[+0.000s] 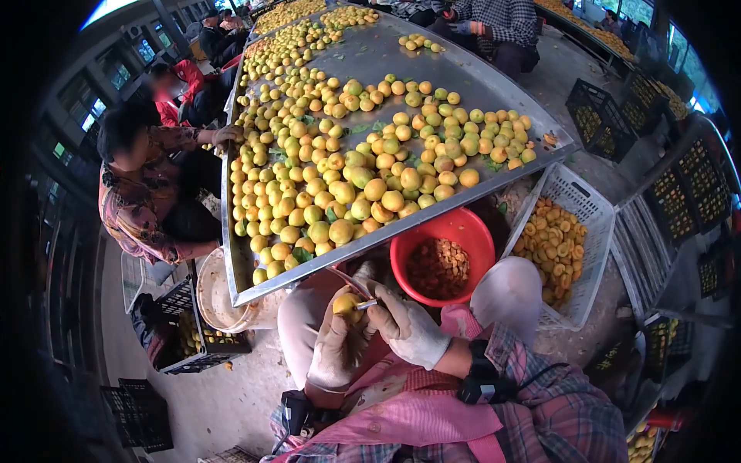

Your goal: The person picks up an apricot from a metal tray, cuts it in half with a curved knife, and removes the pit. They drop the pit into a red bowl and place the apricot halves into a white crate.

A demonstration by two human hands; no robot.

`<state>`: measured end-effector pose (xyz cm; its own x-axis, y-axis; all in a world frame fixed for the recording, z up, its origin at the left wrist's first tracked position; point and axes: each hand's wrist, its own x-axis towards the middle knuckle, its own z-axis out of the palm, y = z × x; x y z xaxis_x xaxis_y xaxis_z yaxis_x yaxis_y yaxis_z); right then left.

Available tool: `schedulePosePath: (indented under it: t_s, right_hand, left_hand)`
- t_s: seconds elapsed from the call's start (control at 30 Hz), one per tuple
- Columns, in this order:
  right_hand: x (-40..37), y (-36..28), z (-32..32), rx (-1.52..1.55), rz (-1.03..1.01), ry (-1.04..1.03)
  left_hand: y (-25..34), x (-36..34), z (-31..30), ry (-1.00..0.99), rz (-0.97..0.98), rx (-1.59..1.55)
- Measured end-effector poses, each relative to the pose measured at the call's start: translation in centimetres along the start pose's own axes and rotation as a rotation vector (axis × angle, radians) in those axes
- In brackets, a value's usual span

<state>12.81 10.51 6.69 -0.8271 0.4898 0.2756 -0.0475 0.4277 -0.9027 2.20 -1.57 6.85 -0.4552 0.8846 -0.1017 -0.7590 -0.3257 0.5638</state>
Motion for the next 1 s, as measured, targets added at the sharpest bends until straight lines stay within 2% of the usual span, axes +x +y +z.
schedulePosePath:
  t_s: [0.07, 0.1, 0.17, 0.47, 0.73, 0.9, 1.0]
  right_hand:
    - [0.0, -0.2, -0.3, -0.338, -0.191, -0.012]
    - [-0.1, -0.4, -0.3, -0.337, -0.188, -0.014]
    - [-0.2, -1.0, -0.4, -0.148, 0.029, -0.024]
    - [0.4, -2.4, -0.8, -0.322, -0.017, 0.034]
    - [0.6, -2.0, -0.4, -0.422, -0.064, 0.017]
    - [0.4, -1.1, 0.3, -0.405, -0.005, -0.046]
    - [0.3, -0.2, 0.8, -0.438, -0.074, -0.033]
  left_hand:
    - [-0.3, -0.1, 0.2, 0.006, -0.008, -0.014]
    - [-0.5, -0.1, 0.2, 0.008, 0.004, 0.014]
    - [-0.7, -0.1, 0.5, 0.01, 0.014, 0.041]
    - [-1.0, 0.1, 1.0, -0.071, 0.075, 0.231]
    - [-2.2, -0.8, 0.6, 0.102, 0.168, 0.614]
    - [-2.6, -1.1, 0.3, 0.162, 0.175, 0.663]
    - [-3.0, -1.3, 0.1, 0.195, 0.189, 0.678]
